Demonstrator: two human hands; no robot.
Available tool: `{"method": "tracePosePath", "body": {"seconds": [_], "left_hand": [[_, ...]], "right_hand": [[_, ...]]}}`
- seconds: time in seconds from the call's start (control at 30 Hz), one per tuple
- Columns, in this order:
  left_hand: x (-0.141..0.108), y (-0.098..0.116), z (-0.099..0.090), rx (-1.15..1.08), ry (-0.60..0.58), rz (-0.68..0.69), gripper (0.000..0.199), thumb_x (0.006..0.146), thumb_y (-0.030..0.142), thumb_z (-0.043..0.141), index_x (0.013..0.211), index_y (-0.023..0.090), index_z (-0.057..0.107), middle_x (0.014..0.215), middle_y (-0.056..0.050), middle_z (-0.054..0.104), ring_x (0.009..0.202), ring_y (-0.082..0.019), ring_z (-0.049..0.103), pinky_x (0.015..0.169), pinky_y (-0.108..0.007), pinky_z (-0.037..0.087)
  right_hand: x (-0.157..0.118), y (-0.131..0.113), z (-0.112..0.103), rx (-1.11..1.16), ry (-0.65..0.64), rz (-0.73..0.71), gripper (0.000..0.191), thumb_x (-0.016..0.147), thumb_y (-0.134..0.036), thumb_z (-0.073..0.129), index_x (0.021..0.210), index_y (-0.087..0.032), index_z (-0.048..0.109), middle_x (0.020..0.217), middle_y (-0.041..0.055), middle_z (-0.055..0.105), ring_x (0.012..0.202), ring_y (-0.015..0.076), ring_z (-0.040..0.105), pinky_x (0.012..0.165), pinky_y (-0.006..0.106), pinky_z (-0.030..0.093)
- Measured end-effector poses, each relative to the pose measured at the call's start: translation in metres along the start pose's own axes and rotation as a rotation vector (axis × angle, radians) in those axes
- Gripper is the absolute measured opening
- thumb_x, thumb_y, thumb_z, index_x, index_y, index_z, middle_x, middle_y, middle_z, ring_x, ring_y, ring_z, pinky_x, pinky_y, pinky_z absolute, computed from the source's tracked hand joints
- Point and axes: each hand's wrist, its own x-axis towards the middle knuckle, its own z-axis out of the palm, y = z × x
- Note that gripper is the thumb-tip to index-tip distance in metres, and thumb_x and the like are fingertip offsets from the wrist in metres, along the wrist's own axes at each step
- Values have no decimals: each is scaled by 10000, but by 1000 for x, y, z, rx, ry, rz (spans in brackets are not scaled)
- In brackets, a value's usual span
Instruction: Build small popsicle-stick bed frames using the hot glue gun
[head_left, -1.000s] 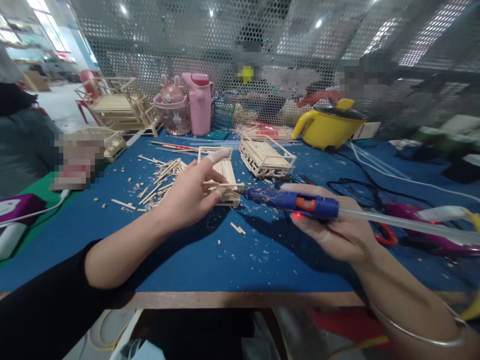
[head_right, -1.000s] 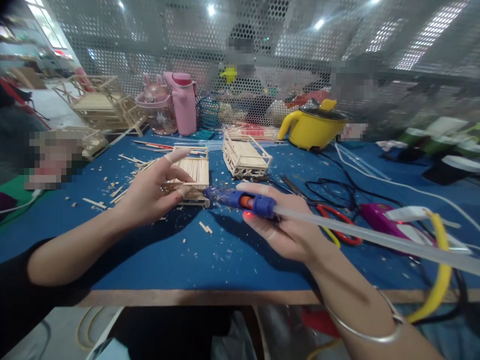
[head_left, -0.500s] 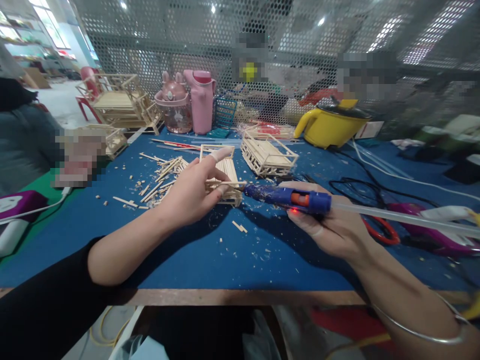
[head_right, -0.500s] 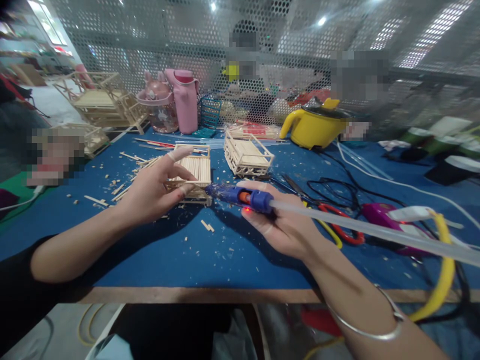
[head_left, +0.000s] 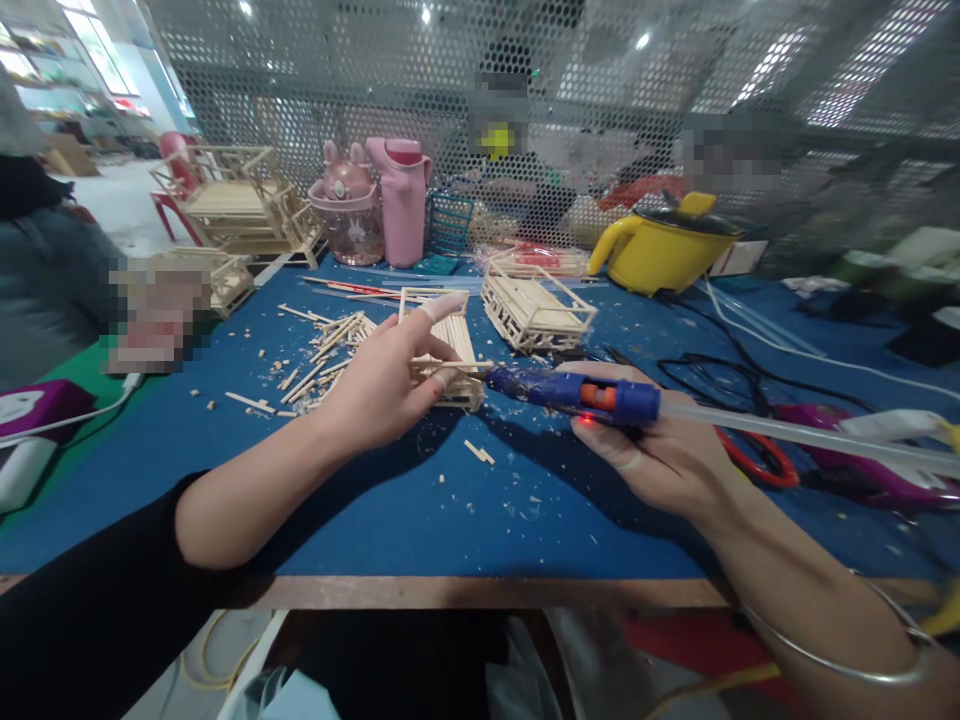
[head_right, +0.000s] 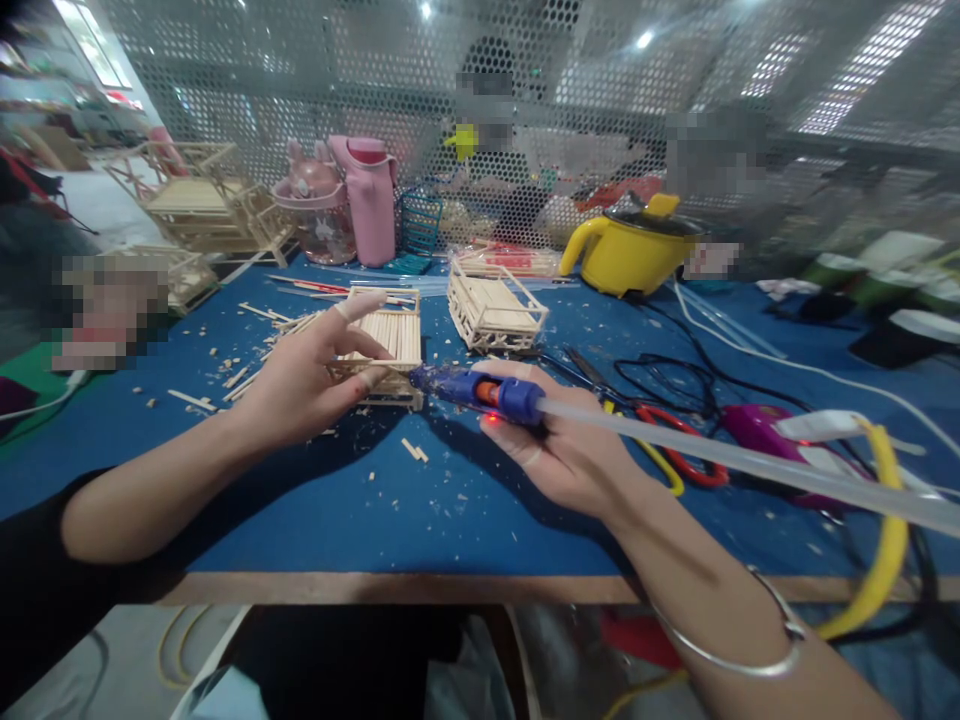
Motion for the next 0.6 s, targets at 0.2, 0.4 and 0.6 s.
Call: {"method": "tracePosePath", "body": {"seconds": [0.2,0.4,0.6], "left_hand": [[0,2,-1,-16,-3,-12,644,789,115,574,1396,187,370,934,-32,735,927,-179,674,964,-411,476],[-4,1,-5,-100,-34,21,743,727,99,538,1431,183,313,1031,-50,715,888,-183,660,799,-321,540],[-3,0,-6,-71,-17,18,720,732,96,524,1421,149,325,1004,-50,710,923,-186,639,821,-310,514]], "right_hand": [[-2,2,-1,-18,33,21,388,861,-311,599,1236,-224,558,1082,65,705,935,254,691,821,366,558],[-2,2,-2,4,45,36,389,851,-315,610,1227,-222,573,1078,77,709,909,258,699,796,380,573],[-3,0,-5,-70,56,9,390,842,-319,617,1221,-236,583,1083,67,713,909,250,705,793,352,576]]}}
